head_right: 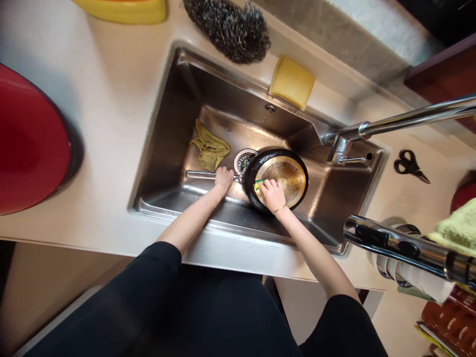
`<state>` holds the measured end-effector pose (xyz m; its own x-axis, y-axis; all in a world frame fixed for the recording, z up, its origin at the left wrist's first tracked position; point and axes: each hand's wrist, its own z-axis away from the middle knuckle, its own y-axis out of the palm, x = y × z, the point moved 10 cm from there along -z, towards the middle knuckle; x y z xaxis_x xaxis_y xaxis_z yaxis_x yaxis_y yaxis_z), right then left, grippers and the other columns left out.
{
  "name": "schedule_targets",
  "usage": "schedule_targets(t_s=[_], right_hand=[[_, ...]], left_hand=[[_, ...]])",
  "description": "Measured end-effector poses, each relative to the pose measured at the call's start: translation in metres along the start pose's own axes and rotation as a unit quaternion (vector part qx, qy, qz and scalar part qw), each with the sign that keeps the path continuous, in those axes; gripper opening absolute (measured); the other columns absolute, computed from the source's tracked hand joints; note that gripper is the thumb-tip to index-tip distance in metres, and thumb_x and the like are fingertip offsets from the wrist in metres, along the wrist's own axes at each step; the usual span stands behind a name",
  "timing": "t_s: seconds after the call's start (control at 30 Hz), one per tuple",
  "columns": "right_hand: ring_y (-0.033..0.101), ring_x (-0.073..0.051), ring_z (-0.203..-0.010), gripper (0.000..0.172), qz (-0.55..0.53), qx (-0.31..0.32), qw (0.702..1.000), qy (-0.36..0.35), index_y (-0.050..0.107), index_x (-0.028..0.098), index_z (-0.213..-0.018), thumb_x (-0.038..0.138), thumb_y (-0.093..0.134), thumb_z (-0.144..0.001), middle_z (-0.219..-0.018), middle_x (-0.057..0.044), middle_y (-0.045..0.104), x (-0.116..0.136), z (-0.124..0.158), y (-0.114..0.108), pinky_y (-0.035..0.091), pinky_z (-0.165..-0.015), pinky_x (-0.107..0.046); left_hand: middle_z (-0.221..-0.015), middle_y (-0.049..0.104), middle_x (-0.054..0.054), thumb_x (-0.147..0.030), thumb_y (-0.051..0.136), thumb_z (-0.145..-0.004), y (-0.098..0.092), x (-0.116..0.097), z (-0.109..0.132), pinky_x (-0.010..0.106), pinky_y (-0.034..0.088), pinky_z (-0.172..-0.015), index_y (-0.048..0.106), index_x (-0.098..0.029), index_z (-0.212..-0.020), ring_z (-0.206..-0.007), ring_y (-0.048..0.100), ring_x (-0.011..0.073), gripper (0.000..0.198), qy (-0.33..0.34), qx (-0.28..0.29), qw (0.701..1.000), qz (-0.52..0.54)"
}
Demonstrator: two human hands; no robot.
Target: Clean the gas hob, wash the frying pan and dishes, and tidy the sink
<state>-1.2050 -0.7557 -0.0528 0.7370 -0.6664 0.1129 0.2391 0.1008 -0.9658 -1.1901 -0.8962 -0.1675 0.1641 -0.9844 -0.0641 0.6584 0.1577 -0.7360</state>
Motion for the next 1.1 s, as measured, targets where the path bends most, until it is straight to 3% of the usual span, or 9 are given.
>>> schedule_targets(t_s=[0.13,0.33,0.4,0.53,0.6,0.77,0.87,1.0,1.1], right_hand=[[0.042,-0.025,-0.091,0.030,-0.008,-0.031,0.997,0.073,0.063,0.018,-0.111,0.026,0.039,-0.094,-0.102,-0.012,0.058,-0.016,-0.016,-0.004,0.027,-0.074,-0.035],[0.042,-0.022,-0.089,0.029,-0.021,-0.002,0.999,-0.050,0.062,0.019,-0.111,0.026,0.040,-0.095,-0.104,-0.010,0.060,0.009,0.020,0.009,0.027,-0.074,-0.035],[0.042,-0.022,-0.089,0.029,-0.014,0.000,0.998,-0.062,0.062,0.020,-0.112,0.028,0.040,-0.095,-0.104,-0.010,0.061,0.009,0.017,0.009,0.027,-0.075,-0.035],[0.041,-0.025,-0.091,0.030,-0.006,-0.040,0.999,0.034,0.063,0.019,-0.111,0.028,0.039,-0.095,-0.105,-0.012,0.060,-0.011,-0.015,-0.004,0.027,-0.074,-0.036],[0.041,-0.025,-0.091,0.030,-0.013,-0.046,0.998,0.052,0.063,0.018,-0.109,0.027,0.038,-0.095,-0.102,-0.012,0.059,-0.014,-0.018,-0.006,0.027,-0.073,-0.036],[0.042,-0.021,-0.085,0.028,-0.048,0.008,0.996,-0.072,0.064,0.018,-0.106,0.025,0.039,-0.096,-0.095,-0.009,0.059,0.009,0.029,0.009,0.028,-0.073,-0.033],[0.043,-0.020,-0.084,0.027,-0.067,0.019,0.992,-0.108,0.065,0.018,-0.105,0.025,0.041,-0.095,-0.096,-0.008,0.060,0.009,0.050,0.015,0.029,-0.073,-0.032],[0.043,-0.021,-0.088,0.027,-0.080,0.007,0.993,-0.088,0.064,0.018,-0.106,0.028,0.041,-0.094,-0.102,-0.010,0.060,0.005,0.036,0.015,0.031,-0.076,-0.033],[0.043,-0.025,-0.096,0.034,-0.066,-0.016,0.998,-0.018,0.060,0.017,-0.116,0.035,0.043,-0.093,-0.112,-0.013,0.056,0.002,0.011,0.011,0.032,-0.080,-0.037]], left_hand=[[-0.111,0.064,0.019,-0.006,0.032,-0.090,0.000,0.000,-0.001,0.038,0.033,-0.088,0.058,-0.011,-0.115,-0.110,0.049,0.0261,0.036,0.004,0.002,1.000,-0.004],[-0.114,0.062,0.021,-0.004,0.028,-0.090,0.000,-0.001,0.001,0.039,0.033,-0.088,0.056,-0.007,-0.119,-0.112,0.048,0.0281,0.040,0.006,0.021,1.000,-0.016],[-0.114,0.062,0.022,-0.004,0.029,-0.090,-0.001,0.000,0.002,0.039,0.032,-0.089,0.056,-0.007,-0.118,-0.113,0.048,0.0282,0.039,0.001,0.018,1.000,0.001],[-0.113,0.062,0.022,-0.005,0.030,-0.090,-0.001,0.000,0.002,0.041,0.032,-0.090,0.056,-0.007,-0.116,-0.111,0.049,0.0289,0.037,0.001,0.003,1.000,0.017],[-0.113,0.062,0.022,-0.005,0.029,-0.091,0.000,0.000,0.002,0.040,0.032,-0.089,0.056,-0.008,-0.116,-0.111,0.049,0.0283,0.037,0.004,0.007,1.000,0.002],[-0.115,0.061,0.022,-0.003,0.026,-0.091,0.001,0.001,0.003,0.039,0.032,-0.088,0.055,-0.007,-0.118,-0.113,0.048,0.0283,0.040,-0.005,0.027,1.000,-0.009],[-0.115,0.060,0.021,-0.005,0.025,-0.091,0.002,0.001,0.004,0.039,0.032,-0.087,0.055,-0.009,-0.119,-0.113,0.047,0.0289,0.041,-0.013,0.032,0.999,-0.002],[-0.114,0.060,0.019,-0.004,0.022,-0.090,0.004,0.000,0.003,0.040,0.032,-0.084,0.055,-0.012,-0.119,-0.110,0.046,0.0290,0.044,-0.017,0.033,0.999,-0.026],[-0.114,0.059,0.018,-0.005,0.022,-0.090,0.006,0.000,0.002,0.040,0.031,-0.084,0.054,-0.014,-0.119,-0.109,0.045,0.0290,0.045,-0.018,0.030,0.999,-0.034]])
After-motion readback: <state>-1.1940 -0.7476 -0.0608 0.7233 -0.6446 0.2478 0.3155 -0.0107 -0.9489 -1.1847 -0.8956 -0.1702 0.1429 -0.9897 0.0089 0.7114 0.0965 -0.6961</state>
